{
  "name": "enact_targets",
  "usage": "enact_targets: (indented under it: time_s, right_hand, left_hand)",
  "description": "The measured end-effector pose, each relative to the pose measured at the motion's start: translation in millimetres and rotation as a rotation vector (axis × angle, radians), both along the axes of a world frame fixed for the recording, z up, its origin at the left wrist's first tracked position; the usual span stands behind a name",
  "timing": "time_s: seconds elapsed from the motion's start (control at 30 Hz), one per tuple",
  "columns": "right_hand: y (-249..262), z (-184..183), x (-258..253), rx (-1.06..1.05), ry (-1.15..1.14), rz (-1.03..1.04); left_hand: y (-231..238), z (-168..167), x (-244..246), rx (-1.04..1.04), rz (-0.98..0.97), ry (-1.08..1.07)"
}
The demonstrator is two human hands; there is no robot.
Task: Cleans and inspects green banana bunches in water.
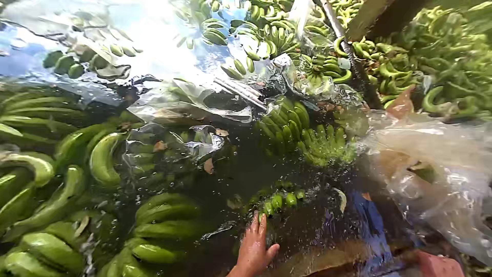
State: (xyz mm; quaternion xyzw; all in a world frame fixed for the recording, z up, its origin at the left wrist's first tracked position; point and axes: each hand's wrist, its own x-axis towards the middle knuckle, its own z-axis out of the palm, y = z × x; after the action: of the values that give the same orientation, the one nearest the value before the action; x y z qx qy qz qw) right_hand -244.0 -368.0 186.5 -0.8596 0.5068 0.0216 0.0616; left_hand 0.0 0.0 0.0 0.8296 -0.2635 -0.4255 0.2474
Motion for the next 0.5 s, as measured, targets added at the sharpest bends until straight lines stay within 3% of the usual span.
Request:
enact_targets:
  time_s: [0.03, 0.07, 0.13, 0.23, 0.33, 0.4, 0.5]
  right_hand:
    - [-7, 34, 38, 0.237, -0.065, -0.132]
    - [-21, 32, 58, 0.342, -0.209, -0.158]
    - [-38, -40, 78, 0.407, -0.396, -0.101]
    - [-23, -137, 119, 0.582, -0.243, -0.075]
    - [5, -192, 146, 0.631, -0.183, -0.213]
    - [23, -200, 160, 0.625, -0.093, -0.270]
    - [34, -188, 167, 0.708, 0.023, -0.183]
  left_hand:
    - [-5, -3, -4, 0.012, -0.009, 0.019]
    - [-8, -3, -8, 0.015, -0.029, 0.049]
    - [-10, -1, -14, -0.013, -0.094, 0.117]
    - [-1, 2, -20, -0.145, -0.259, 0.136]
    - [8, -14, -15, -0.309, -0.293, -0.060]
    - [6, -22, 8, -0.216, -0.278, -0.098]
    - [-16, -26, 52, 0.081, -0.324, 0.044]
